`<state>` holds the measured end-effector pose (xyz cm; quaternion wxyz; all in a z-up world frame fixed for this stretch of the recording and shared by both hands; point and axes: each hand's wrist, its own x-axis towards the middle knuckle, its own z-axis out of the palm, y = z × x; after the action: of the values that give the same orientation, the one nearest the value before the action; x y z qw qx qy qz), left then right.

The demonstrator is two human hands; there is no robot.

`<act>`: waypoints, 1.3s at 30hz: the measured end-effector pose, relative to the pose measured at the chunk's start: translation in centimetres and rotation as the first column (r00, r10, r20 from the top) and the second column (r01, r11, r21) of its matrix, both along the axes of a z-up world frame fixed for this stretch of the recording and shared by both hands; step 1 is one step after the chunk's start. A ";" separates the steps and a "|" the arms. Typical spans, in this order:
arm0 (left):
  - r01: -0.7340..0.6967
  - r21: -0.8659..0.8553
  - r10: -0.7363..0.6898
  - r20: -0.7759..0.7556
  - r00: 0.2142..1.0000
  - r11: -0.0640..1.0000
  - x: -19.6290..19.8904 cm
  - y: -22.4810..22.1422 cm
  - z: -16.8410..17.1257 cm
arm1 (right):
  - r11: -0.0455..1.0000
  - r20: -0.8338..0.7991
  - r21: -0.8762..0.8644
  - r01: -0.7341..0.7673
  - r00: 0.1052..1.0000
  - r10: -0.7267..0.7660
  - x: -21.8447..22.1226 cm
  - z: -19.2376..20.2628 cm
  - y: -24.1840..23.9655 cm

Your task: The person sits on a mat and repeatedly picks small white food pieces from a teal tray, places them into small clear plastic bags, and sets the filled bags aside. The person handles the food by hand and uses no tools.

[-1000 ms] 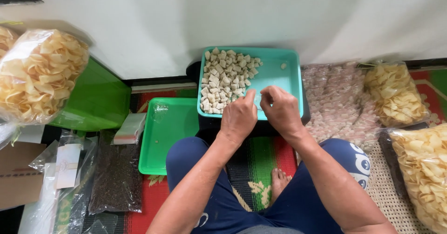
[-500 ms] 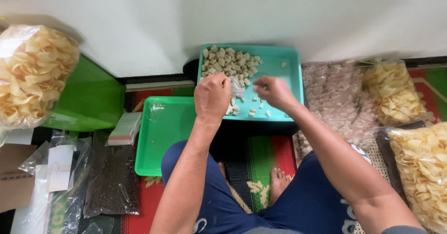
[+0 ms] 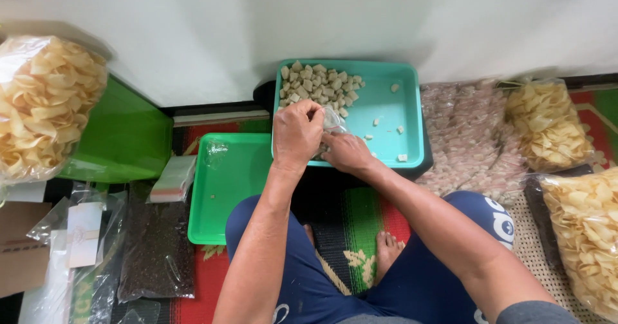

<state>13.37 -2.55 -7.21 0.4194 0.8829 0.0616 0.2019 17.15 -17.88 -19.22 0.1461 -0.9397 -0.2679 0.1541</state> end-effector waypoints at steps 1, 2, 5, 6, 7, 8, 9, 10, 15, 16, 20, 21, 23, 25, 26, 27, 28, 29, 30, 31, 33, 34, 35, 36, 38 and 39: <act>0.010 0.002 -0.010 -0.012 1.000 1.000 0.2 0.1 -0.3 | 0.998 0.001 -0.062 -0.026 1.000 0.026 0.0 -0.2 0.0; 0.011 0.003 -0.011 -0.008 1.000 1.000 0.4 -0.1 -0.4 | 0.998 0.005 -0.062 -0.024 1.000 0.024 0.1 0.2 -0.6; -0.008 0.133 0.005 0.027 1.000 0.991 0.2 -0.5 -1.1 | 0.998 0.027 -0.061 -0.004 1.000 0.006 -0.2 0.4 -1.7; -0.015 0.137 0.011 0.033 0.999 0.990 0.1 -0.8 -1.3 | 0.998 0.048 -0.061 -0.020 0.999 0.023 0.0 0.2 -2.2; -0.021 0.138 0.015 0.041 0.999 0.990 0.1 -1.2 -1.4 | 0.997 0.071 -0.065 -0.033 0.997 0.038 0.3 0.0 -2.9; -0.021 0.138 0.015 0.045 0.999 0.990 0.2 -1.5 -1.6 | 0.997 0.075 -0.065 -0.033 0.996 0.038 0.8 -1.2 -3.5; -0.020 0.158 0.011 0.055 0.998 0.987 0.3 -1.7 -1.9 | 0.996 0.099 -0.076 -0.047 0.994 0.054 1.3 -2.4 -4.2; -0.019 0.177 0.007 0.065 0.998 0.984 0.4 -2.0 -2.2 | 0.994 0.123 -0.086 -0.060 0.990 0.070 1.8 -3.6 -4.9; 0.042 0.096 -0.042 0.001 0.999 0.994 0.6 -2.6 -1.9 | 0.981 0.035 0.112 0.160 0.986 -0.165 3.8 -3.2 -7.7; 0.061 0.074 -0.059 -0.031 0.998 0.995 0.6 -2.7 -1.9 | 0.939 -0.103 0.192 0.286 0.957 -0.270 4.3 -2.2 -8.2; 0.071 0.173 -0.068 -0.024 0.997 0.982 1.3 -3.6 -3.4 | 0.490 -0.675 0.515 0.704 0.685 -0.276 2.8 8.1 -8.3; 0.062 0.196 -0.060 -0.018 0.998 0.979 1.4 -4.0 -3.6 | 0.396 -0.717 0.555 0.732 0.662 -0.218 3.1 8.8 -8.5; 0.056 0.219 -0.055 -0.012 0.998 0.974 1.8 -4.6 -4.3 | 0.295 -0.752 0.583 0.757 0.640 -0.157 3.1 10.3 -8.6; 0.079 0.227 -0.064 -0.071 0.995 0.971 2.6 -5.2 -5.2 | 0.177 -0.761 0.627 0.758 0.645 -0.069 2.8 12.1 -8.7; 0.082 0.227 -0.067 -0.070 0.995 0.970 2.8 -5.4 -5.1 | 0.174 -0.760 0.628 0.758 0.646 -0.071 2.7 12.3 -8.5; 0.083 0.207 -0.067 -0.085 0.994 0.975 2.9 -5.6 -5.0 | 0.171 -0.726 0.670 0.722 0.686 -0.052 2.7 12.5 -8.4; 0.085 0.187 -0.066 -0.101 0.993 0.979 3.0 -5.9 -5.0 | 0.166 -0.689 0.711 0.684 0.724 -0.033 2.6 12.7 -8.3; 0.084 0.184 -0.066 -0.104 0.992 0.979 3.0 -5.9 -4.7 | 0.169 -0.691 0.708 0.686 0.722 -0.034 2.4 12.7 -8.1; 0.076 0.142 -0.058 -0.125 0.990 0.987 3.0 -5.9 -4.5 | 0.202 -0.633 0.752 0.627 0.773 -0.042 2.2 12.8 -7.8; 0.068 0.101 -0.053 -0.144 0.988 0.993 3.1 -5.8 -4.1 | 0.234 -0.571 0.791 0.565 0.820 -0.047 2.0 12.8 -7.5; 0.062 0.055 -0.053 -0.160 0.986 0.997 3.2 -5.9 -4.0 | 0.311 -0.486 0.813 0.492 0.868 -0.104 1.4 12.9 -7.3; 0.056 0.010 -0.053 -0.174 0.983 0.998 3.2 -5.9 -3.9 | 0.390 -0.390 0.821 0.417 0.908 -0.151 1.1 13.0 -7.1; 0.051 0.009 -0.049 -0.177 0.983 0.999 3.4 -6.0 -4.0 | 0.392 -0.393 0.819 0.418 0.908 -0.147 1.1 13.1 -7.0; 0.032 -0.029 -0.038 -0.209 0.977 0.999 3.5 -6.1 -4.1 | 0.469 -0.280 0.819 0.331 0.944 -0.176 1.0 13.1 -6.8; 0.009 -0.067 -0.025 -0.243 0.970 0.998 3.6 -6.1 -4.0 | 0.546 -0.164 0.802 0.243 0.968 -0.190 1.1 12.9 -6.7; 0.010 -0.077 -0.028 -0.235 0.972 0.997 3.4 -6.2 -3.9 | 0.581 -0.112 0.786 0.211 0.973 -0.201 1.2 12.7 -6.7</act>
<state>16.76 -8.71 -11.06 0.4440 0.8848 0.1102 0.0890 18.37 -24.62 -6.51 0.5652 -0.8011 -0.1970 0.0068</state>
